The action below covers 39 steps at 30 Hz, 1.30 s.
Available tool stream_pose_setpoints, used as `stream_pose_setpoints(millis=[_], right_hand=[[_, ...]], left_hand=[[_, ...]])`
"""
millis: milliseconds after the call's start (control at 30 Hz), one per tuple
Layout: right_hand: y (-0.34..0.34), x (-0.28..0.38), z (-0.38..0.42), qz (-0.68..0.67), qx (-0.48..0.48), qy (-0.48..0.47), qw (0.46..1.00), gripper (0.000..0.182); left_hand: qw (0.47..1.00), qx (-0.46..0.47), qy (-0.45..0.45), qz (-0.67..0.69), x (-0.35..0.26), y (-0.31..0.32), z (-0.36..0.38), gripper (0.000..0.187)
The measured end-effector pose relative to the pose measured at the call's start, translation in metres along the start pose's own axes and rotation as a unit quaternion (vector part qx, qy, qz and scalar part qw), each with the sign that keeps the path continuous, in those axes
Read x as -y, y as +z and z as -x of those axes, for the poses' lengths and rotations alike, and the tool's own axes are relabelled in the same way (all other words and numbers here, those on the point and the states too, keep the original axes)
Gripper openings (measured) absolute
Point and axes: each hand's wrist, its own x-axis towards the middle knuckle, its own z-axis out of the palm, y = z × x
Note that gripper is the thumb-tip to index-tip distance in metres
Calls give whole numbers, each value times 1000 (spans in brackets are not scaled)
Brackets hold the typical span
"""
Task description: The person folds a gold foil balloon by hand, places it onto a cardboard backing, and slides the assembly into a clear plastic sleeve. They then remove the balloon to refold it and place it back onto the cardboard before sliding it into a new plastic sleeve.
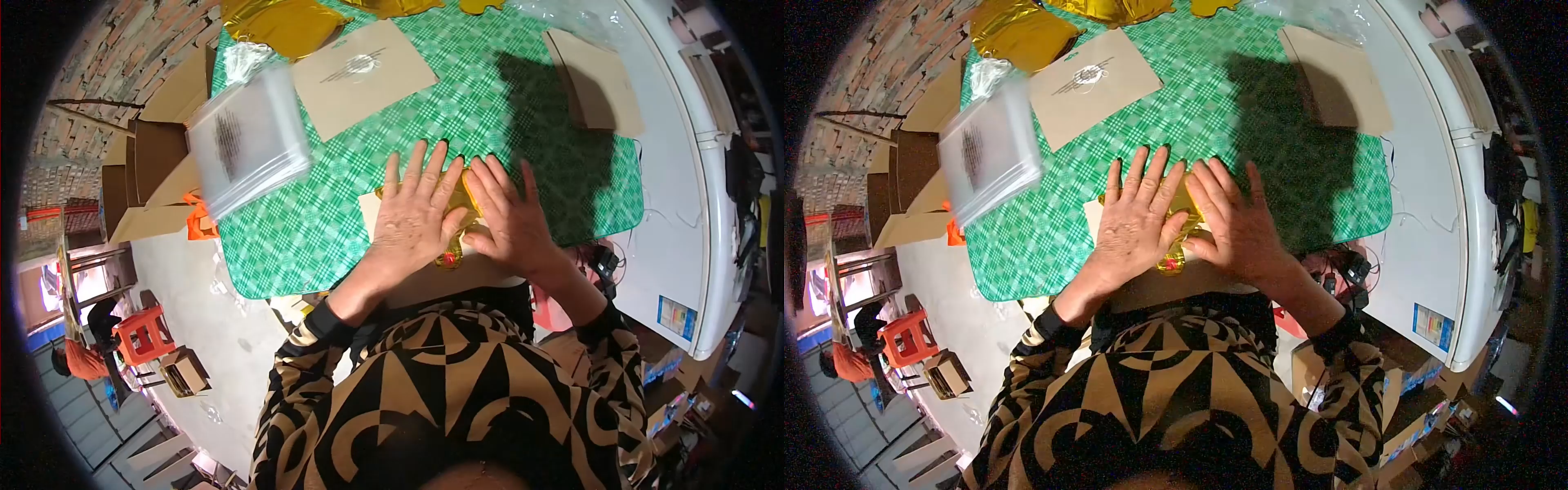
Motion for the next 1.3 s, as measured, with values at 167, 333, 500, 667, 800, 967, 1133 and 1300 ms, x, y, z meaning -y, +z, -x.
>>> stream_pose_setpoints(millis=[167,333,500,667,800,967,1133,1300], right_hand=[[-6,-16,14,84,17,-5,996,90],[-17,-2,-2,43,-1,-5,999,90],[0,3,0,0,-6,-11,1000,89],[3,1,1,0,-20,-16,1000,88],[4,2,2,-4,-26,-15,1000,88],[5,2,2,3,-29,-19,999,88],[7,1,3,-9,-47,-20,999,90],[8,1,4,-1,-57,-15,998,91]], left_hand=[[1000,2,4,-10,0,-1,-1,70],[1000,-1,7,-17,0,1,0,70],[1000,-3,7,-11,1,-1,0,70],[997,-62,8,36,5,1,1,64],[988,-119,-16,98,16,-9,-3,43],[993,-28,-83,84,23,-37,-18,18],[962,194,-134,135,41,-56,-56,43],[900,330,-115,260,51,-56,-75,52]])
